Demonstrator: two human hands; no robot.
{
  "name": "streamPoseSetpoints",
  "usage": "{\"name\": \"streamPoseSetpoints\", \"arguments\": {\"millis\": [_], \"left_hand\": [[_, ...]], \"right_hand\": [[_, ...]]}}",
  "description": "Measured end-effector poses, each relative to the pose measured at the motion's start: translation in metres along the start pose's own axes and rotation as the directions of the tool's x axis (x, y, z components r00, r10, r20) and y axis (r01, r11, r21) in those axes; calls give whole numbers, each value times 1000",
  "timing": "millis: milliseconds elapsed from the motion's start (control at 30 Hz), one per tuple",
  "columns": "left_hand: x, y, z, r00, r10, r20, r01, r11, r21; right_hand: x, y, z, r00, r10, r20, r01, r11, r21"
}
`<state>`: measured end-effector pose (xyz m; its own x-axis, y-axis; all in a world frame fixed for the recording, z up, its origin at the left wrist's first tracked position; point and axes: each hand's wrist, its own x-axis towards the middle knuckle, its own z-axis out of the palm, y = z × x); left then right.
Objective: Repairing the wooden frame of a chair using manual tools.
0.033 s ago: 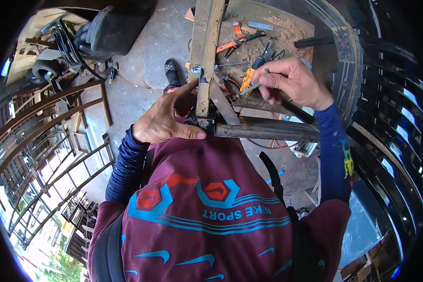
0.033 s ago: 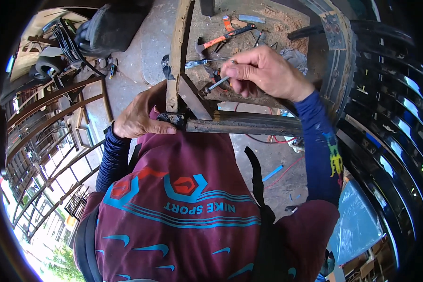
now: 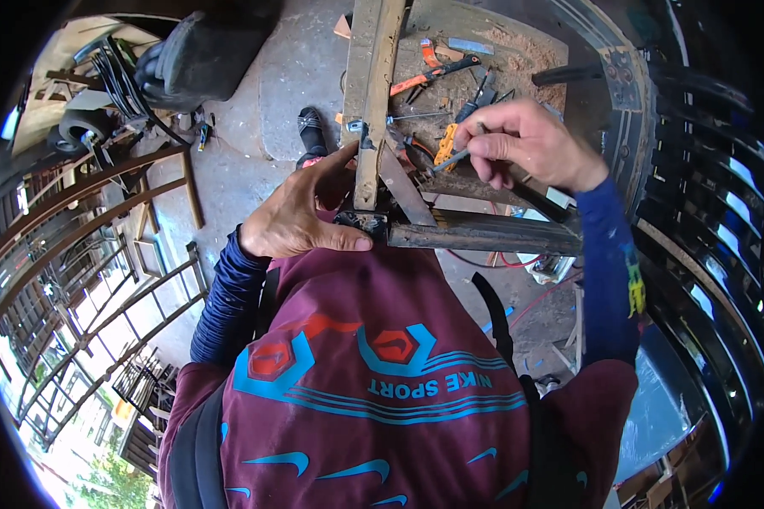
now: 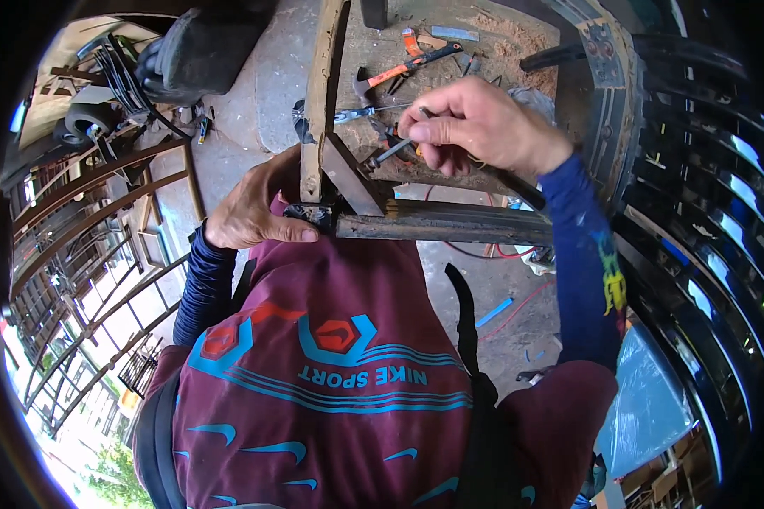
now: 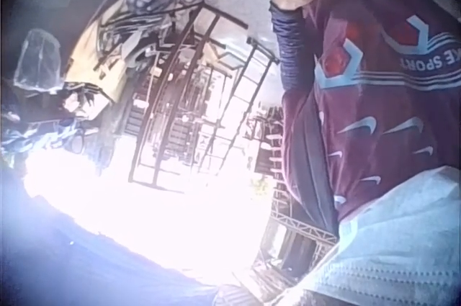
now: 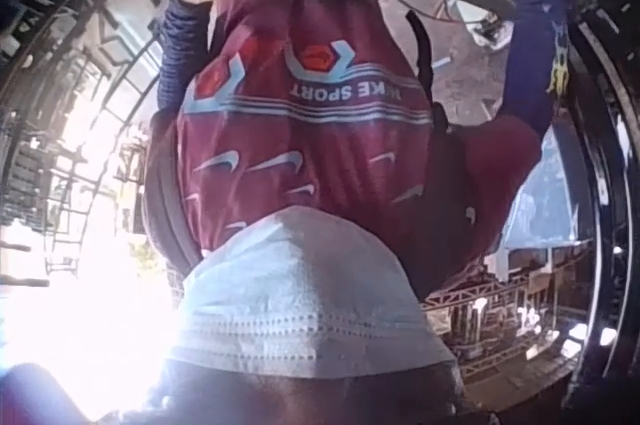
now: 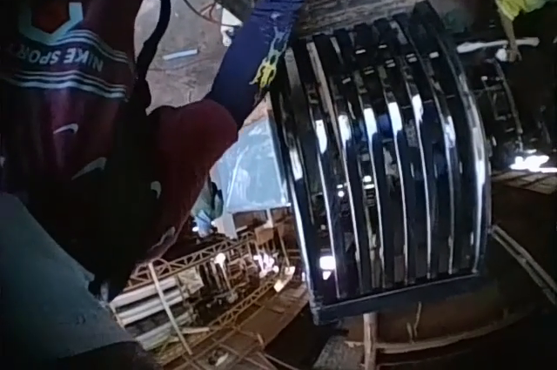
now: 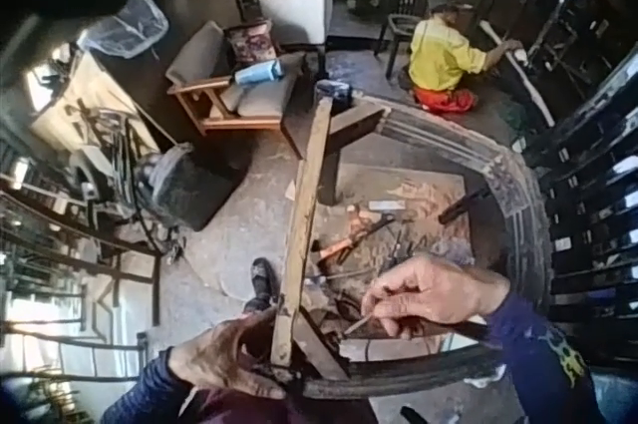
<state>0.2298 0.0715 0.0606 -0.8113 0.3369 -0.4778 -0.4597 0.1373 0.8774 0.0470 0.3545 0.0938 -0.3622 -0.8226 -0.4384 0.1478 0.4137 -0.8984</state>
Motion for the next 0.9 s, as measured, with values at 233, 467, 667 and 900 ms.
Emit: {"name": "streamPoseSetpoints", "arguments": {"millis": [233,467,667,900], "left_hand": [[10,0,-2,995,5,103,-6,1000,3],[13,-7,-5,991,68,114,-62,997,-54],[11,-1,0,980,193,50,-191,981,-26],[6,-24,8,984,177,-27,-179,979,-101]], "right_hand": [[40,-52,-26,682,633,366,-471,764,-442],[-3,-26,-14,919,-183,350,378,148,-914],[-29,11,25,833,-551,50,161,156,-975],[8,-49,-19,724,585,364,-588,800,-117]]}}
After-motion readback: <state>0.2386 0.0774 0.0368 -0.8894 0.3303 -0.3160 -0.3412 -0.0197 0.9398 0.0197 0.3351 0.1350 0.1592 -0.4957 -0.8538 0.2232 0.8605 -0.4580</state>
